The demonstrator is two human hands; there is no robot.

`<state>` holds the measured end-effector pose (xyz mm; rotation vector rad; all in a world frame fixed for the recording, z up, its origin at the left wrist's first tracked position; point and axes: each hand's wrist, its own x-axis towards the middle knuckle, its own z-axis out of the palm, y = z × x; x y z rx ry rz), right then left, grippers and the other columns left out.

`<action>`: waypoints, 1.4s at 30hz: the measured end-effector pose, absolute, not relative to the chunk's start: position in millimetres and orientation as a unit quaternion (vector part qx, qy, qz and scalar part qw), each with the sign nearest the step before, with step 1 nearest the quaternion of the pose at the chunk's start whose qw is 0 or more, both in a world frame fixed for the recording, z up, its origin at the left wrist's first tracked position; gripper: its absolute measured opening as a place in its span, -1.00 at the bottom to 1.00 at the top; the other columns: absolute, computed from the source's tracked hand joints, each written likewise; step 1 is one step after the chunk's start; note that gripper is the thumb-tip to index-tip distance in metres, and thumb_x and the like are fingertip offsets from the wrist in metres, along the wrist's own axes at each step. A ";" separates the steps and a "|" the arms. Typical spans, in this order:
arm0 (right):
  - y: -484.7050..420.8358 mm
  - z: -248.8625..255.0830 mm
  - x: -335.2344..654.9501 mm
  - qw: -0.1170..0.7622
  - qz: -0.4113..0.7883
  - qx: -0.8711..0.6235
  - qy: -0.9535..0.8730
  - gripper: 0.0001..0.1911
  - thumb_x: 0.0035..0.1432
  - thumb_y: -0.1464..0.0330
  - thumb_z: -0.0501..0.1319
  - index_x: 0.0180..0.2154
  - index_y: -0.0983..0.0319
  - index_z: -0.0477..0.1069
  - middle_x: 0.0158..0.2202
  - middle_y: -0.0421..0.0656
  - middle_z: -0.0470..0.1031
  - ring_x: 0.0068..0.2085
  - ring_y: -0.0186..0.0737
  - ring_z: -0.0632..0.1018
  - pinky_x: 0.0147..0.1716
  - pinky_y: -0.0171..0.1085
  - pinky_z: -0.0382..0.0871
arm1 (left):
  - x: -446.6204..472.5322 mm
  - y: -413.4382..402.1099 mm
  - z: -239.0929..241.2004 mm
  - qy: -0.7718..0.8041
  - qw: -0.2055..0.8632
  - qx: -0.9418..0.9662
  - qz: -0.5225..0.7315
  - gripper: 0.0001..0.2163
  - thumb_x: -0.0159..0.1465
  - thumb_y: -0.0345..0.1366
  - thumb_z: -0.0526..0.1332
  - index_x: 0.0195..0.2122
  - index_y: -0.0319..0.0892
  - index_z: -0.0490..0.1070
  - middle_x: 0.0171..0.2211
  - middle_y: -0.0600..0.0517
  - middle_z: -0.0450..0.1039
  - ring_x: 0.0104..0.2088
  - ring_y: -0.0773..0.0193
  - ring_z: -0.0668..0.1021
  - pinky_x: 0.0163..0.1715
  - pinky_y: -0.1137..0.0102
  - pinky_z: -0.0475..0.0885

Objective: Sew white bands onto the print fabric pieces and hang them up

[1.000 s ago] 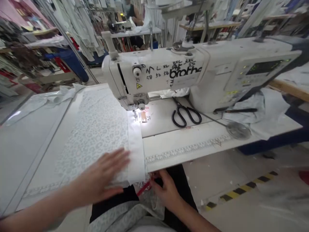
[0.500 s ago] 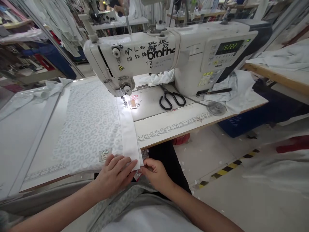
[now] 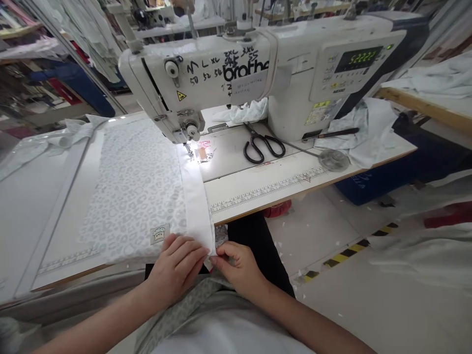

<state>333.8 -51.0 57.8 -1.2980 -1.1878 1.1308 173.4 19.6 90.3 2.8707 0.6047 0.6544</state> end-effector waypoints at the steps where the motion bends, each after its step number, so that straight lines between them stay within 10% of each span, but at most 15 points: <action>1: -51.5 59.0 333.7 0.501 0.467 -0.535 -0.495 -0.76 0.13 0.37 0.16 -0.57 0.23 0.31 -0.57 -0.29 0.26 -0.50 -0.36 0.31 -0.48 -0.39 0.19 | 174.1 19.5 93.3 0.195 0.075 0.952 0.223 -0.88 0.23 -0.50 0.08 -0.26 -0.22 0.36 -0.36 0.01 0.46 -0.32 0.24 0.41 -0.23 0.27 0.23; 33: -56.2 63.1 335.3 0.490 0.606 -0.501 -0.377 -0.82 0.03 0.46 0.06 -0.40 0.24 0.45 -0.47 -0.23 0.47 -0.36 -0.25 0.48 -0.31 -0.29 0.38 | 179.1 18.8 89.0 0.162 0.074 0.965 0.193 -0.90 0.26 -0.46 0.09 -0.28 -0.22 0.38 -0.36 0.00 0.46 -0.32 0.24 0.44 -0.29 0.27 0.23; 42: -43.8 69.0 358.9 0.435 0.194 -0.509 -0.717 -0.76 0.11 0.53 0.08 -0.16 0.27 0.36 -0.20 -0.04 0.41 -0.14 -0.16 0.42 -0.15 -0.16 0.35 | 184.9 15.1 91.6 0.189 0.132 0.946 0.229 -0.92 0.20 -0.49 0.13 -0.31 -0.22 0.35 -0.41 0.03 0.45 -0.37 0.29 0.39 -0.33 0.32 0.25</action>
